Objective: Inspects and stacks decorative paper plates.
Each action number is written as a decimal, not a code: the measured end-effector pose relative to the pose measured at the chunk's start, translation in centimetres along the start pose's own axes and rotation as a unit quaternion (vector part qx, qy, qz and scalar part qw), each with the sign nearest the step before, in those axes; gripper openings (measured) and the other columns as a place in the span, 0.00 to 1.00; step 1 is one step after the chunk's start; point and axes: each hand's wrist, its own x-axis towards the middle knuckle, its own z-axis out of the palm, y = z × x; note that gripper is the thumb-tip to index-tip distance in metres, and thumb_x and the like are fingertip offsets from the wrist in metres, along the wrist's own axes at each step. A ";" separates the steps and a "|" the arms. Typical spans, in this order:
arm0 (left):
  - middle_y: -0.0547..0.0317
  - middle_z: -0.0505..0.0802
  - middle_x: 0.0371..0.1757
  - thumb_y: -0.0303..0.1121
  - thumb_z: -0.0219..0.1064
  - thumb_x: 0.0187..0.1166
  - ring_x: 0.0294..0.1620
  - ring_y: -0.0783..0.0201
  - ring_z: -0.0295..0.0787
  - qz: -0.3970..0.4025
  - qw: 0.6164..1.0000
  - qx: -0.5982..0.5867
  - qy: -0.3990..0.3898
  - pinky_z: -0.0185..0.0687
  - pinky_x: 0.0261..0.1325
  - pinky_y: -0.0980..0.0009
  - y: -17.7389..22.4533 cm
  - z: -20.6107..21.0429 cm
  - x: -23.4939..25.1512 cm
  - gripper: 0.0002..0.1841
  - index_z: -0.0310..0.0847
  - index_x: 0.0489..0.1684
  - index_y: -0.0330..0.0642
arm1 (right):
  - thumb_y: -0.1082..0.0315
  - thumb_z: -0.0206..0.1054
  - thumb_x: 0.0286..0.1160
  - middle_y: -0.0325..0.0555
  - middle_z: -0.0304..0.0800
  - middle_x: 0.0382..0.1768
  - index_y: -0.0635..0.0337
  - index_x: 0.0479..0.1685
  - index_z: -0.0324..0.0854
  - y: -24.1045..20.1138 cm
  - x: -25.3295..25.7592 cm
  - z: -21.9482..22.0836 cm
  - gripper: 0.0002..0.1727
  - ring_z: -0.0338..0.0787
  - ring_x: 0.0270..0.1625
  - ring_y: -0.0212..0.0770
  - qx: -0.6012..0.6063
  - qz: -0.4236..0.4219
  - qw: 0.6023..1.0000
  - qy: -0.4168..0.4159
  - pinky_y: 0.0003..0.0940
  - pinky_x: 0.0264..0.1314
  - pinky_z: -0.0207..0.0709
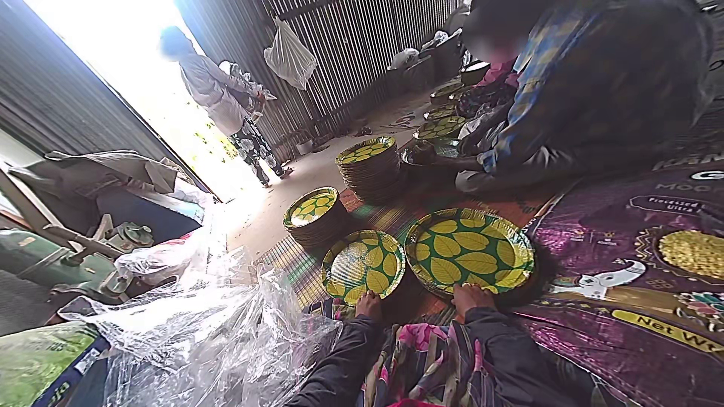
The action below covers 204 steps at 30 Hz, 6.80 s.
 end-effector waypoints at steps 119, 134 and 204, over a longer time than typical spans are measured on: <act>0.38 0.79 0.82 0.32 0.51 0.93 0.87 0.41 0.70 0.023 0.998 -0.051 -0.006 0.66 0.88 0.48 -0.6 -0.9 -0.1 0.20 0.81 0.74 0.36 | 0.63 0.72 0.80 0.70 0.70 0.83 0.68 0.86 0.65 -0.3 0.6 2.3 0.37 0.66 0.88 0.67 -0.014 0.009 0.999 0.042 0.68 0.87 0.53; 0.37 0.80 0.81 0.36 0.53 0.93 0.86 0.41 0.71 0.027 0.998 -0.062 0.002 0.66 0.87 0.48 -0.8 -0.7 -0.2 0.20 0.82 0.73 0.35 | 0.63 0.73 0.79 0.70 0.72 0.82 0.68 0.85 0.65 -0.4 0.7 2.4 0.37 0.68 0.87 0.66 -0.022 0.015 0.999 0.042 0.67 0.87 0.54; 0.31 0.85 0.73 0.22 0.53 0.88 0.80 0.36 0.78 0.065 0.980 -0.090 0.163 0.75 0.79 0.47 -0.6 -0.9 -1.8 0.16 0.83 0.64 0.26 | 0.69 0.76 0.73 0.70 0.44 0.94 0.62 0.92 0.57 -0.7 -0.1 2.8 0.46 0.42 0.95 0.73 0.016 -0.018 0.992 0.126 0.78 0.88 0.39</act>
